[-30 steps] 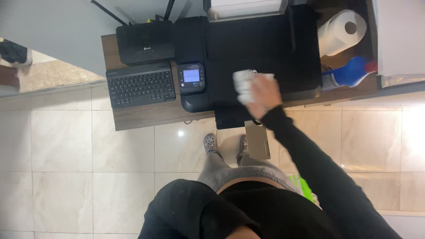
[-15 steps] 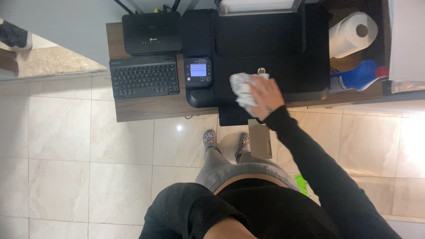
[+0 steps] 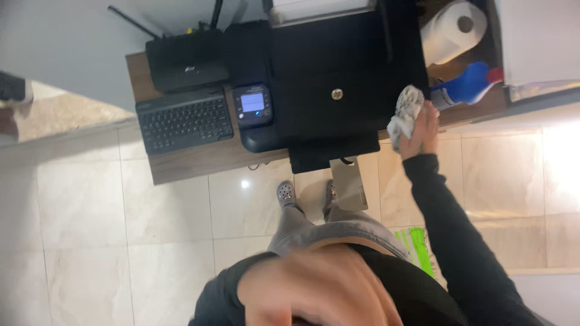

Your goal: The person cleans the top surface of an HP printer with a cloth and cleaning liquid, then loads a sheet of paper into the scanner glass and closes the lid. They place another sheet into the output tray and interact with the printer's control panel.

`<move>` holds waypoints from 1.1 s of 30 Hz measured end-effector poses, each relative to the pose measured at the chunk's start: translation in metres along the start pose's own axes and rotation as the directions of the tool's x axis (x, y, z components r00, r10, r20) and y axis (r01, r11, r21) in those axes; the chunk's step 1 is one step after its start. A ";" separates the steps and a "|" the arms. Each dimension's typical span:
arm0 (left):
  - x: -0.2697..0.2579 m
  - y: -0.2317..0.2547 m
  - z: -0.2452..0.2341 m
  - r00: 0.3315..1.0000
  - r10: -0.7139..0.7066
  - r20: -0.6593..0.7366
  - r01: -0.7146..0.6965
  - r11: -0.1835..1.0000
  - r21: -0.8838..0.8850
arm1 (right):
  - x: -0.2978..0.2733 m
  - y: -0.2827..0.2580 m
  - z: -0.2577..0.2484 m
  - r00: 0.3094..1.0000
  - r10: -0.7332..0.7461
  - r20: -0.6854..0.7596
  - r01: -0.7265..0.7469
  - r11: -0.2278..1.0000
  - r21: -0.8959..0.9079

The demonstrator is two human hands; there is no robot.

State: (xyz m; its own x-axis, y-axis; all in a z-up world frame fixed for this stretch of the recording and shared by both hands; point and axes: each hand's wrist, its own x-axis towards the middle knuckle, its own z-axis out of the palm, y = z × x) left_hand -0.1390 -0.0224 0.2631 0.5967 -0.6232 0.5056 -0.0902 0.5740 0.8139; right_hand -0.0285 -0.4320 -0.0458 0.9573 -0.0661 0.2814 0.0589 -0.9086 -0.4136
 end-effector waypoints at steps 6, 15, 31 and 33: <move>-0.026 -0.113 -0.076 0.870 -0.101 -0.482 0.467 0.482 0.741 | -0.032 0.002 0.017 0.997 -0.062 -0.040 0.062 0.998 0.000; -0.042 -0.228 -0.137 0.907 -0.174 -0.382 0.392 0.022 0.920 | -0.034 -0.112 0.054 0.848 -0.470 0.243 0.466 0.881 0.079; -0.090 -0.227 -0.124 0.845 0.106 -0.523 0.485 0.258 0.836 | -0.067 -0.093 0.005 0.828 -0.395 0.397 0.230 0.886 0.403; -0.114 -0.221 -0.110 0.756 0.132 -0.641 0.578 0.328 0.748 | -0.059 -0.119 0.009 0.782 -0.554 0.285 0.424 0.808 0.408</move>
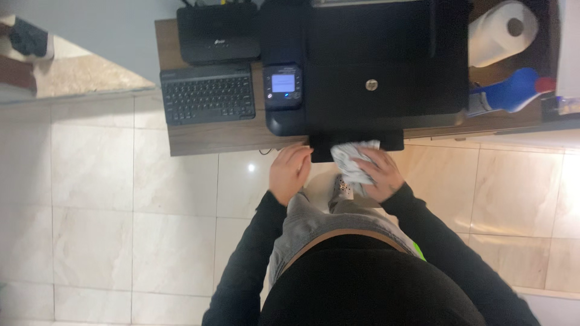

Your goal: The person cleans the top surface of an HP printer with a cloth and cleaning liquid, then loads a sheet of paper into the scanner glass and closes the lid. They place another sheet into the output tray and interact with the printer's control panel.

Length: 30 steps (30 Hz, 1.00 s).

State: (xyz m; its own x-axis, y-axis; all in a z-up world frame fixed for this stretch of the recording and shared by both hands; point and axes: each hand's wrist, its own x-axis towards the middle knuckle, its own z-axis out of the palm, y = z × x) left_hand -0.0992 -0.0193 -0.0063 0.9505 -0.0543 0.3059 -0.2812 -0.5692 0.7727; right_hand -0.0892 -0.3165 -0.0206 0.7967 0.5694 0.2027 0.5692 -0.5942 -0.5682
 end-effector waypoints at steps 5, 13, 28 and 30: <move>-0.056 -0.017 -0.027 0.975 -0.203 -0.095 0.201 0.979 -0.028 | 0.095 -0.026 0.028 0.981 -0.149 -0.121 0.106 0.948 -0.300; -0.100 -0.036 -0.042 0.893 -0.408 -0.189 0.386 0.911 -0.144 | 0.149 -0.064 0.089 0.977 -0.204 0.056 0.209 0.888 -0.409; 0.009 -0.047 -0.065 0.961 -0.210 -0.182 0.151 0.944 -0.293 | 0.250 -0.027 0.075 0.998 0.014 -0.059 -0.039 0.898 -0.438; 0.023 -0.041 -0.062 0.943 -0.276 -0.188 0.190 0.907 -0.377 | 0.236 -0.036 0.078 0.999 0.013 0.051 0.009 0.911 -0.413</move>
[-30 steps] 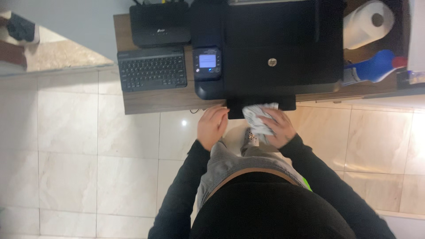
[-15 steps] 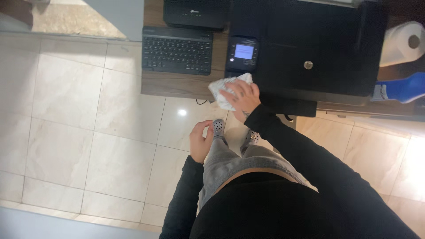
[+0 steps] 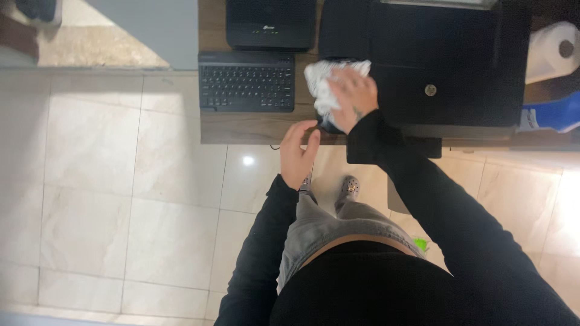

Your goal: The person cleans the top surface of an HP printer with a cloth and cleaning liquid, then loads a sheet of paper into the scanner glass and closes the lid. They place another sheet into the output tray and interact with the printer's control panel.

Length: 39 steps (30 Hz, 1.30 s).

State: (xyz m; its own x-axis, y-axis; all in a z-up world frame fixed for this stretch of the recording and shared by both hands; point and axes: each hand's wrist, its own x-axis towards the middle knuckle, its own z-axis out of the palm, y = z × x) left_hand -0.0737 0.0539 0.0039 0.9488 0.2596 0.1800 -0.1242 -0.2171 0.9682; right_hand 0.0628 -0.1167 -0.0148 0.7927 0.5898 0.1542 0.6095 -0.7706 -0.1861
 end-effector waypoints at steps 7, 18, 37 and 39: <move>0.009 0.005 0.022 0.988 -0.127 -0.090 0.107 0.973 -0.206 | -0.097 0.000 -0.025 0.971 -0.176 0.159 0.109 0.926 0.363; 0.053 0.023 0.085 0.667 0.405 0.625 -0.656 0.717 0.236 | -0.254 0.039 -0.063 0.768 0.562 0.307 -0.597 0.457 0.659; 0.153 0.149 0.066 0.626 0.665 0.408 -0.780 0.515 0.356 | -0.339 0.087 -0.067 0.681 0.729 0.072 -0.548 0.441 0.711; 0.176 0.159 0.072 0.645 0.676 0.358 -0.764 0.558 0.323 | -0.341 0.089 -0.066 0.670 0.739 0.073 -0.559 0.438 0.703</move>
State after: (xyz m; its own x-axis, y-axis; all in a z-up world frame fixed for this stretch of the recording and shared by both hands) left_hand 0.0944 -0.0027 0.1770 0.6316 -0.3160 0.7080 -0.7006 -0.6237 0.3467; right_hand -0.1542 -0.4026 -0.0197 0.9822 -0.1563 -0.1046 -0.1698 -0.4979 -0.8505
